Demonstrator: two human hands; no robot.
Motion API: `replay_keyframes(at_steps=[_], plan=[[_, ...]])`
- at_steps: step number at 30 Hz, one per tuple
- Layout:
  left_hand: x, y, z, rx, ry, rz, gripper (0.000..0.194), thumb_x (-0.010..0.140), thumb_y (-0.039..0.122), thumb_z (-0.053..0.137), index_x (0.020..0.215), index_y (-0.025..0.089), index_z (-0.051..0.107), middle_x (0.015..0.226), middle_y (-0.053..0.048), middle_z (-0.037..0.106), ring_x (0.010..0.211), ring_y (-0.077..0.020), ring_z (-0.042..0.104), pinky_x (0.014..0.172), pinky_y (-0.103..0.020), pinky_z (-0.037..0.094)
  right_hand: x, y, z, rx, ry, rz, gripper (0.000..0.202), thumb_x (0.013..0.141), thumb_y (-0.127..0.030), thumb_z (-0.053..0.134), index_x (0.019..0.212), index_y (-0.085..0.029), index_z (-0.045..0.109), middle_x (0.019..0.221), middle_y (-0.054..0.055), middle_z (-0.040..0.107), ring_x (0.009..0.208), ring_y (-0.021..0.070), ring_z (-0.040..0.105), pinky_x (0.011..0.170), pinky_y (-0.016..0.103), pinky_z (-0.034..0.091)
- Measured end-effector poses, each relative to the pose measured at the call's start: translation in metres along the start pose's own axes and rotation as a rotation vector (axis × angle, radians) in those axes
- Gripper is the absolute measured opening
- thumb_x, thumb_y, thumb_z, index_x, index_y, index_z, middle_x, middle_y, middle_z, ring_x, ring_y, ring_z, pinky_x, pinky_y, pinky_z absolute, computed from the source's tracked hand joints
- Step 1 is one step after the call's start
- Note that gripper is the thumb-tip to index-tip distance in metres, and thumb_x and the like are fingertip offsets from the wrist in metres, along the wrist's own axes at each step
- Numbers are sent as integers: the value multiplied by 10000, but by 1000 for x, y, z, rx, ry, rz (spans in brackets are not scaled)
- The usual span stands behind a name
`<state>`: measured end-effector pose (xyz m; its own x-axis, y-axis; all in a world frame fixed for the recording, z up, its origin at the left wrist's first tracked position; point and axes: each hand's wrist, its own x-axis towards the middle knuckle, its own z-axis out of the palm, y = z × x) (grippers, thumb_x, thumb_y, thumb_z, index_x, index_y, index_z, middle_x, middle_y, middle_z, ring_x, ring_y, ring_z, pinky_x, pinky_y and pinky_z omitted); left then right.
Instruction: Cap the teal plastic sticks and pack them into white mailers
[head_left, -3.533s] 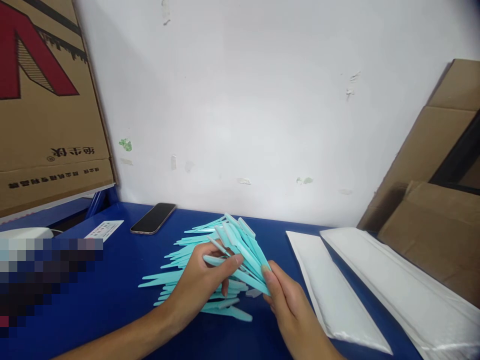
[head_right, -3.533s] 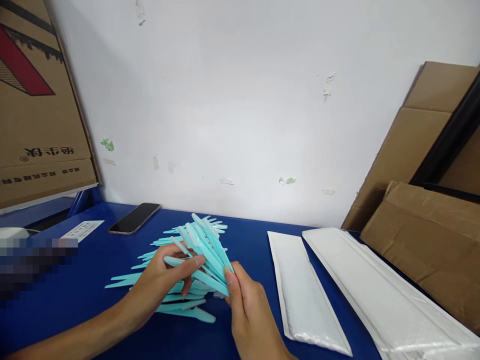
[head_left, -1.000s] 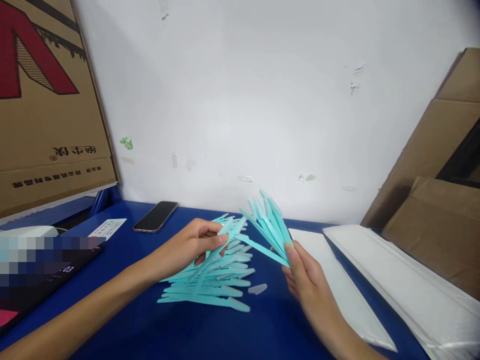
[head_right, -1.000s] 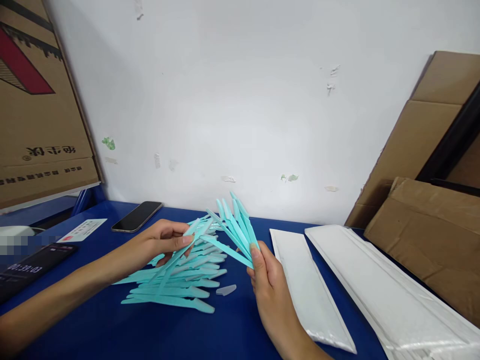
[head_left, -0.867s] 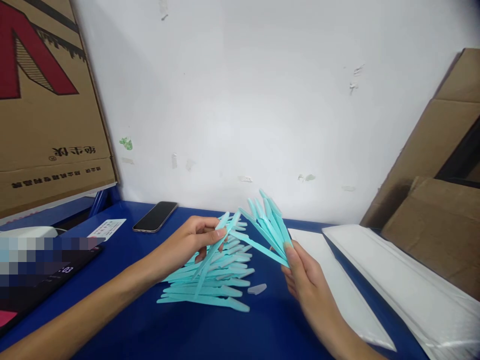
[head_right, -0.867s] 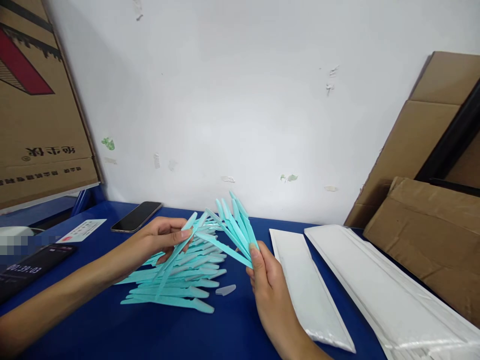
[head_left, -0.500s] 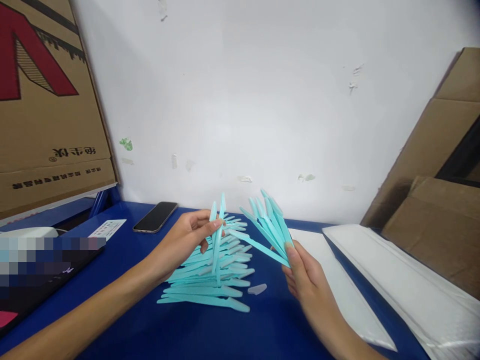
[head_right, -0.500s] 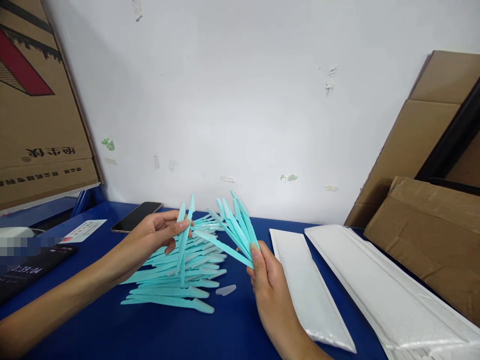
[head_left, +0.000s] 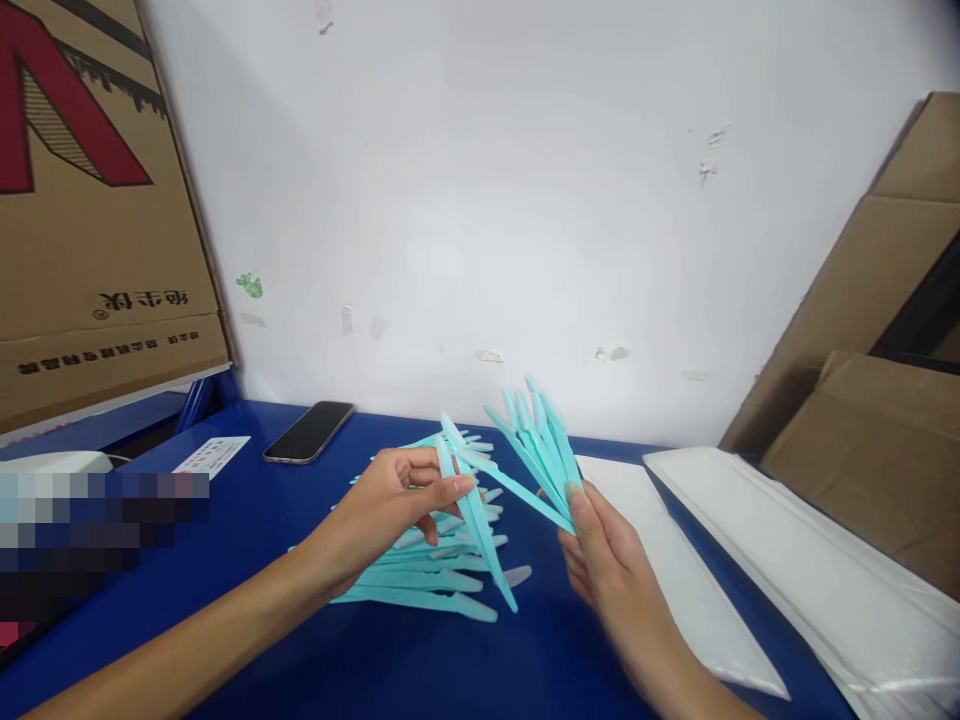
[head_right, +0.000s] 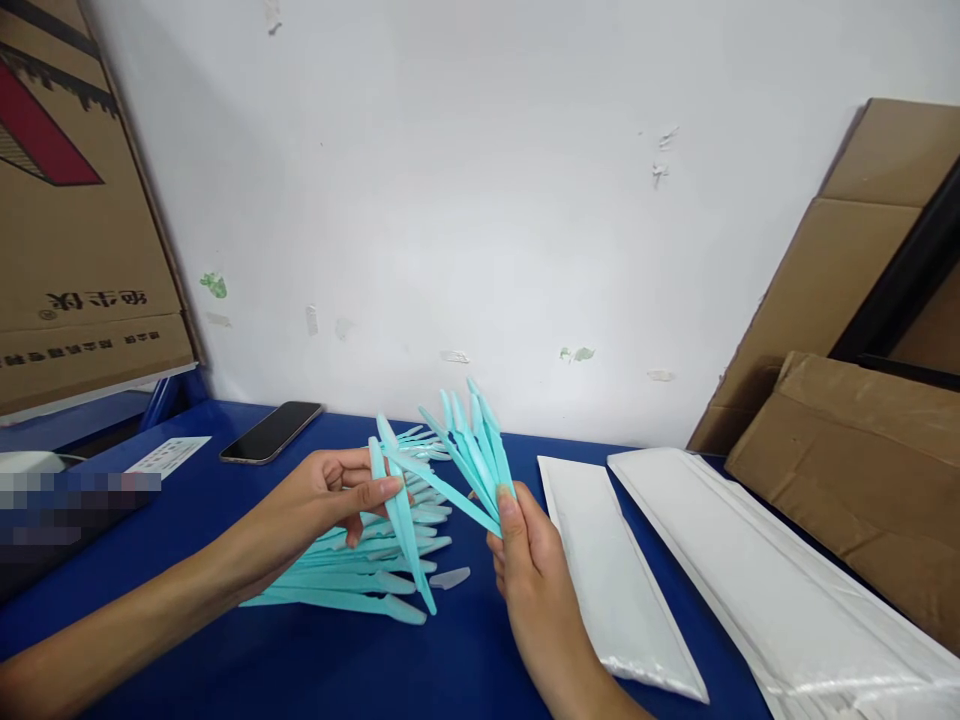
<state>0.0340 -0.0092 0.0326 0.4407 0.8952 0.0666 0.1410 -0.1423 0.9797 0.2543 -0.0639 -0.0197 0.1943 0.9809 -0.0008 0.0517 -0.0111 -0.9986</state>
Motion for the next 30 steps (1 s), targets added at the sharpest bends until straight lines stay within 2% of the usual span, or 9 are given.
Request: replay_keyframes(at_steps=[2,4,8,11,14,19,22,26,30], plan=[[0,-3,4,-34,5,0,308,836,458,733,789,157,688,706,-10,585,704,-161,574,542,-210,478,-3,1,4,-8,-8,-18,621,863,-781,498,1208,-279,619,1088,56,683,835,186,662,779,274,547],[-1,-5,7,-68,7,14,312,840,461,734,800,154,691,737,-28,619,766,-185,620,538,-206,495,-6,2,8,-20,-41,-30,594,881,-764,487,1183,-268,610,1052,50,660,842,188,646,758,261,538],[-5,-5,14,-126,-27,61,253,876,408,711,919,159,731,888,-72,708,861,-216,676,550,-203,521,-10,3,11,-54,-236,-139,462,973,-663,424,1054,-241,594,875,10,575,763,162,555,648,220,478],[-8,-2,19,-127,2,113,281,880,415,708,978,158,761,934,-84,733,810,-201,675,542,-211,543,-11,2,11,-146,-305,-218,412,1016,-590,401,889,-226,546,776,-24,483,689,133,443,607,205,418],[-7,-1,22,-113,33,153,275,864,397,728,978,153,779,905,-74,736,722,-173,645,528,-223,557,-12,1,11,-150,-326,-191,408,1023,-578,394,844,-227,496,742,-41,411,650,120,367,581,198,387],[-6,-4,23,-109,46,184,220,882,368,720,952,167,778,777,-23,708,661,-131,611,583,-206,557,-13,2,13,-122,-334,-158,419,1008,-609,395,842,-233,476,750,-39,394,661,123,375,603,197,400],[-6,-4,24,-103,80,162,225,887,385,715,879,165,762,778,-18,706,683,-133,625,605,-203,556,-12,5,12,-187,-307,-185,422,1011,-616,369,833,-244,460,726,-42,389,651,132,379,586,205,387],[-9,-3,27,-120,116,128,243,889,407,712,928,170,756,832,-25,724,744,-148,663,639,-205,567,-10,7,10,-313,-346,-224,391,1036,-581,326,866,-255,461,702,-50,390,635,137,395,600,217,394],[-11,-6,33,-211,135,100,263,872,416,726,931,161,744,879,-43,734,842,-199,703,749,-277,617,-11,6,9,-384,-352,-237,405,1040,-578,301,851,-252,448,664,-52,393,631,147,446,610,228,415]])
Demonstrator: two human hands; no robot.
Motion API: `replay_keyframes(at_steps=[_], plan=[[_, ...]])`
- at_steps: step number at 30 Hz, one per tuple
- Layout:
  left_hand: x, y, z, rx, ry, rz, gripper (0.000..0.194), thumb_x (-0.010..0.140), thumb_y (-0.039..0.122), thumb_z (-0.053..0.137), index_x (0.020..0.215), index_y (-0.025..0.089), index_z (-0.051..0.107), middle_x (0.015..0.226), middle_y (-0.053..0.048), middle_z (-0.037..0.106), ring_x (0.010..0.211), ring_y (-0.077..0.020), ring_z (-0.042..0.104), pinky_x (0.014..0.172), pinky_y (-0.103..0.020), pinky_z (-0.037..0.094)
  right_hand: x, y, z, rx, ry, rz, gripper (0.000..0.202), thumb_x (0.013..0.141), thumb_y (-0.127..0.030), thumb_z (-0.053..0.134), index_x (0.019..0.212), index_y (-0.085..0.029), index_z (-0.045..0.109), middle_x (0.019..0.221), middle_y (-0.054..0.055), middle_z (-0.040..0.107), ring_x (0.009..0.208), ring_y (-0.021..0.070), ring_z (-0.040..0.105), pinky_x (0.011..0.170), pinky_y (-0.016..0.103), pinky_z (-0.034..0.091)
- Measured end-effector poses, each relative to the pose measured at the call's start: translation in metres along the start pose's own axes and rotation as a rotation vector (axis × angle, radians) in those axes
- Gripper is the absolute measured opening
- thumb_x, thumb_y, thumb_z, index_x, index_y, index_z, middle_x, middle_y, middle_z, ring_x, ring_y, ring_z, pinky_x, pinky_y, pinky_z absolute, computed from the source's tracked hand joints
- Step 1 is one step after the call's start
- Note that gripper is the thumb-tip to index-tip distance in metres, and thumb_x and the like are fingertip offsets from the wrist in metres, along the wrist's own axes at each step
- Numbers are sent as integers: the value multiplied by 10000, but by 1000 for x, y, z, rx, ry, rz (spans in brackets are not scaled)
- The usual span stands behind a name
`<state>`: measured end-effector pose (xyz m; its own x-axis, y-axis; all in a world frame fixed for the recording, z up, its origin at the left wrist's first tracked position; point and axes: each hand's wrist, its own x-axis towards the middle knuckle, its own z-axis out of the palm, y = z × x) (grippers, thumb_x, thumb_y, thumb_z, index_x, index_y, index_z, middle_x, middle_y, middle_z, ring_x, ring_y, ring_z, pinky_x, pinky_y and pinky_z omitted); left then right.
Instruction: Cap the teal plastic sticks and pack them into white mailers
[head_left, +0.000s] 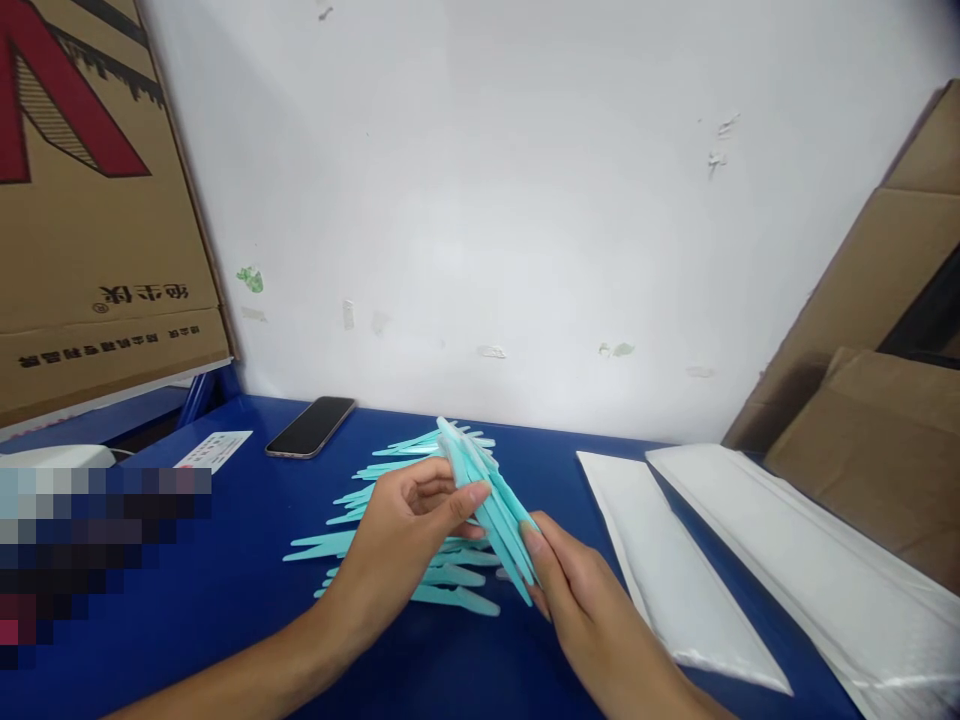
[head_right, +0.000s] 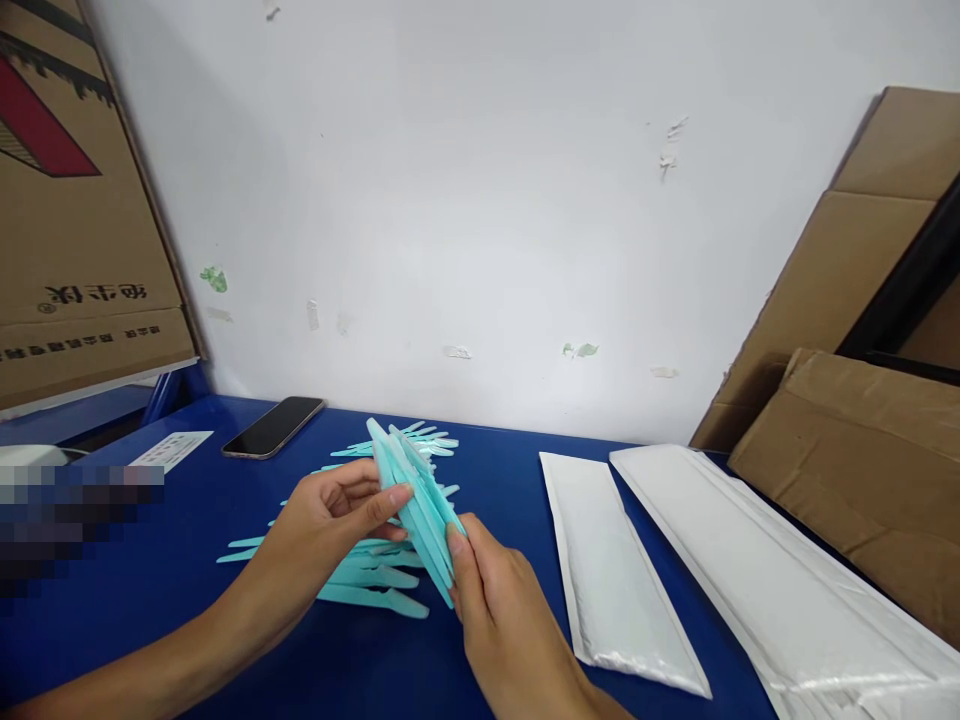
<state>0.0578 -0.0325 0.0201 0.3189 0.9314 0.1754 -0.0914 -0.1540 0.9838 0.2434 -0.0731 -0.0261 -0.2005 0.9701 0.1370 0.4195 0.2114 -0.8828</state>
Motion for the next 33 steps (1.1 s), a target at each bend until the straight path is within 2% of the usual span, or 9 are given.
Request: replay_keyframes(at_steps=[5,9,15,18,21,25,28,31,33], plan=[[-3,-6,4,-23,51,-34,296,851,443,740,876,148,720,908,-59,731,862,-231,709,816,-350,625,0,-2,-1,-99,64,-3,456,1045,-576,254,818,-241,462,685,-24,460,602,149,435,538,233,404],[-6,-5,8,-38,94,-25,306,841,457,742,837,154,708,895,-55,733,813,-218,706,815,-350,615,0,-5,-1,-91,64,14,471,1051,-568,236,810,-233,465,644,-34,489,481,115,448,448,221,387],[-11,0,14,-36,89,50,236,845,401,744,850,166,717,831,-36,735,774,-188,686,742,-272,586,4,-5,4,252,-49,68,471,1017,-635,291,946,-216,493,814,-8,625,432,100,601,352,186,435],[-12,-3,14,-12,79,76,235,854,397,737,812,171,690,818,-30,728,770,-187,677,730,-269,573,6,-5,5,338,-63,103,474,1010,-642,322,891,-216,492,645,-58,561,376,79,517,348,162,404],[-10,-8,11,32,54,85,244,870,415,719,826,177,682,841,-33,724,803,-202,674,749,-289,564,4,-4,5,318,34,138,474,979,-660,411,845,-219,522,608,-71,513,410,60,443,402,143,407],[-5,-14,5,248,64,82,316,866,482,701,803,172,699,756,-33,695,722,-204,643,658,-287,520,0,-6,6,352,221,240,493,886,-714,541,1072,-264,622,889,1,644,750,148,660,698,222,572],[-1,-15,1,382,70,106,356,880,515,674,780,174,698,729,-22,685,676,-186,610,628,-275,481,-4,-9,5,360,264,308,567,863,-725,566,1234,-297,598,969,23,665,878,197,691,772,272,589],[-2,-12,1,254,-38,30,370,883,550,660,858,183,705,838,-30,726,762,-206,654,694,-285,510,-9,-13,7,354,240,276,577,863,-750,537,1229,-310,615,998,31,673,916,212,687,790,288,585],[-5,-9,3,62,-108,-47,386,868,571,674,975,203,709,1032,-60,741,953,-253,683,806,-319,541,-13,-13,11,304,170,191,578,870,-770,497,1186,-308,640,916,34,676,851,218,678,718,277,578]])
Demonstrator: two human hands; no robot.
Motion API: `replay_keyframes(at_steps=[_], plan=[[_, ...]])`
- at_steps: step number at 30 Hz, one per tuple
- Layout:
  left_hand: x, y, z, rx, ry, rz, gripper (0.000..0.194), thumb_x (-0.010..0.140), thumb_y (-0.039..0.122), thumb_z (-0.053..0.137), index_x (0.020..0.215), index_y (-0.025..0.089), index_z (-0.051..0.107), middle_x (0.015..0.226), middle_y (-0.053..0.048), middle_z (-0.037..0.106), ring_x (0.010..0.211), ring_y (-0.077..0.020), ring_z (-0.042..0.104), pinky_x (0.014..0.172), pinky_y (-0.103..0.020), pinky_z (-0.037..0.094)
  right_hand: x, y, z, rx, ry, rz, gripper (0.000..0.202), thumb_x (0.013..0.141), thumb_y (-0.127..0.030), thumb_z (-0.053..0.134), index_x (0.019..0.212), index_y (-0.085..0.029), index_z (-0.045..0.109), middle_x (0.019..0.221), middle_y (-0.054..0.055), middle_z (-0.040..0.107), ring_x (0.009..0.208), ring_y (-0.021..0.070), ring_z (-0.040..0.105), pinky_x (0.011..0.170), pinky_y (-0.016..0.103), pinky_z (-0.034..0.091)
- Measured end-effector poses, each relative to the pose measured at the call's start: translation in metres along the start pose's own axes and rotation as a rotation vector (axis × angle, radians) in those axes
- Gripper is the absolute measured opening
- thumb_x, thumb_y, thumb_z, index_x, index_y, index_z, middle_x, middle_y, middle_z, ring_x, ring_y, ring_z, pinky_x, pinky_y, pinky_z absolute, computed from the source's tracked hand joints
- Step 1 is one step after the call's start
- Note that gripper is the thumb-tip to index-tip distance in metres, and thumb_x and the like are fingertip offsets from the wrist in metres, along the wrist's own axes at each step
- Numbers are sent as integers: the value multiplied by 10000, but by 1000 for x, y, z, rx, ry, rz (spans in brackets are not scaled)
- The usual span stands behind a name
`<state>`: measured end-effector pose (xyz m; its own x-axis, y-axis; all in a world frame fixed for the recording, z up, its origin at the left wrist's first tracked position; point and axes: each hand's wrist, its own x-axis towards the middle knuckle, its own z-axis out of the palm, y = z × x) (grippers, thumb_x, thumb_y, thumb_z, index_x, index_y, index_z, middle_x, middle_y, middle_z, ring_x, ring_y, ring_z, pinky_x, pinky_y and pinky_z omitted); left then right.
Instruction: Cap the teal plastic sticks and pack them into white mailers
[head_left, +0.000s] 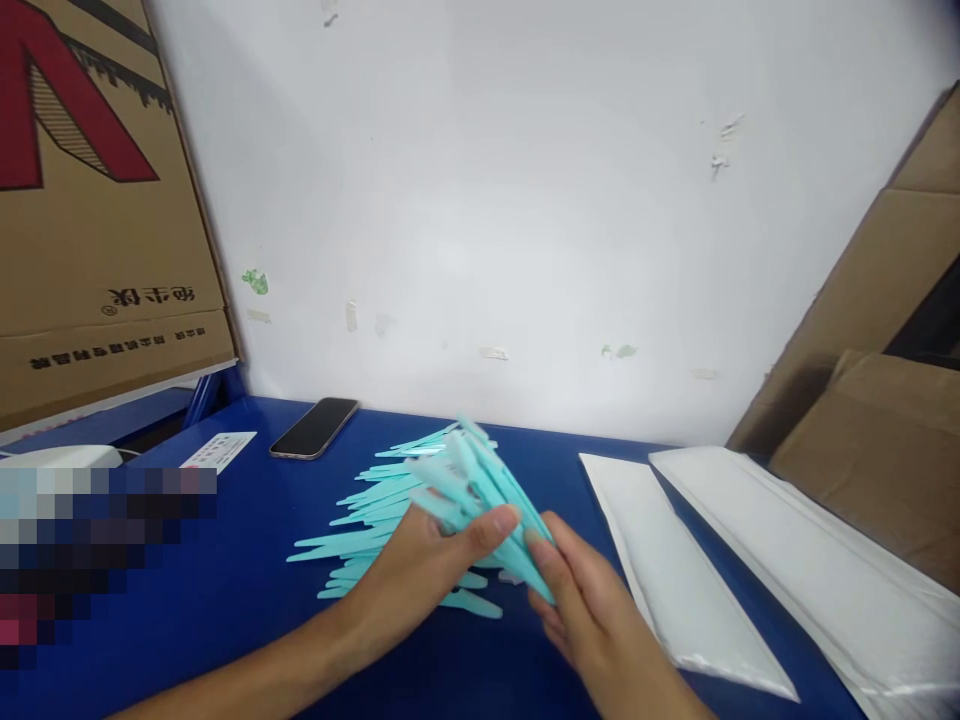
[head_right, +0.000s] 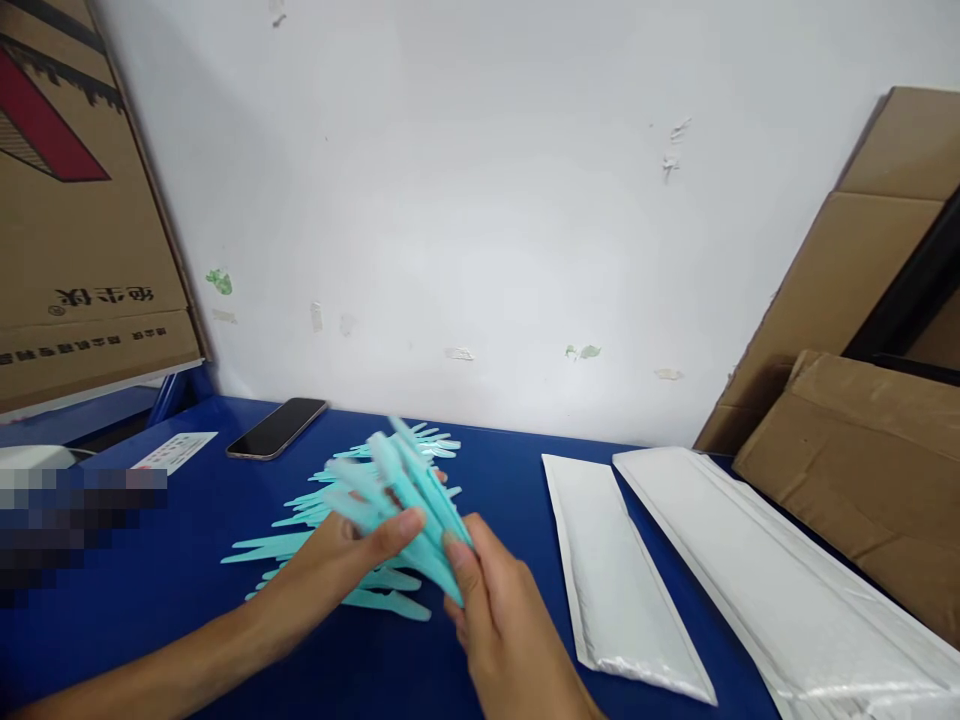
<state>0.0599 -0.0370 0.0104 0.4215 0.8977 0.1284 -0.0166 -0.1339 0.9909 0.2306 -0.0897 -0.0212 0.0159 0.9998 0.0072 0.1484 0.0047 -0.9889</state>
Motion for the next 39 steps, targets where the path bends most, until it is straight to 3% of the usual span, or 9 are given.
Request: replay_keyframes(at_steps=[4,9,13,16,19,22,28,34,39], plan=[[-13,6,10,-238,-14,-76,401,887,605,630,1019,232,690,1210,-81,700,1161,-277,630,939,-360,541,-5,5,8,-191,-225,-163,568,980,-685,349,1223,-247,615,597,-15,561,513,166,535,507,251,448],[-22,15,16,-315,-18,-16,569,947,640,464,595,197,521,729,-55,660,656,-190,612,612,-313,547,-1,-7,1,-399,-378,-428,442,1067,-444,296,1037,-216,673,715,19,651,600,161,594,614,274,437],[-19,25,5,-212,156,207,532,964,514,536,560,213,368,500,45,349,477,-105,355,507,-259,381,17,-24,-27,-651,-162,-550,380,1060,-379,353,982,-240,698,894,44,708,811,200,662,743,302,465],[-21,26,1,-172,149,142,546,910,584,585,589,222,333,517,69,259,459,-92,237,449,-253,275,40,-27,-57,-970,140,-513,400,1045,-422,350,1044,-232,702,1033,81,729,893,255,688,768,357,500],[-30,19,9,-42,148,8,506,831,628,654,649,233,396,546,71,272,488,-98,244,455,-254,265,61,-14,-84,-1359,330,-315,564,1035,-530,284,1308,-172,624,1186,194,707,1017,378,685,785,479,529],[-34,12,18,121,45,123,509,859,553,620,593,217,346,548,52,281,511,-106,222,480,-291,240,68,6,-100,-1573,355,-24,760,994,-644,290,1442,-71,510,965,262,745,871,428,724,731,535,527],[-28,7,16,205,-240,241,327,793,227,629,589,212,374,504,53,358,463,-97,294,466,-284,257,67,14,-99,-1551,121,18,672,1008,-535,363,1498,-82,443,943,229,753,850,393,736,697,461,524],[-27,10,12,289,-153,208,349,840,298,591,604,214,348,560,44,300,511,-117,244,465,-290,222,68,-3,-94,-1424,90,-125,664,967,-409,460,1555,-127,333,1005,171,753,841,361,727,686,416,512],[-24,12,8,322,-24,171,395,924,410,529,610,213,393,586,35,348,545,-131,317,491,-275,315,63,-30,-95,-1171,132,-357,525,955,-426,492,1440,-227,524,1260,122,709,1062,343,691,888,441,516]])
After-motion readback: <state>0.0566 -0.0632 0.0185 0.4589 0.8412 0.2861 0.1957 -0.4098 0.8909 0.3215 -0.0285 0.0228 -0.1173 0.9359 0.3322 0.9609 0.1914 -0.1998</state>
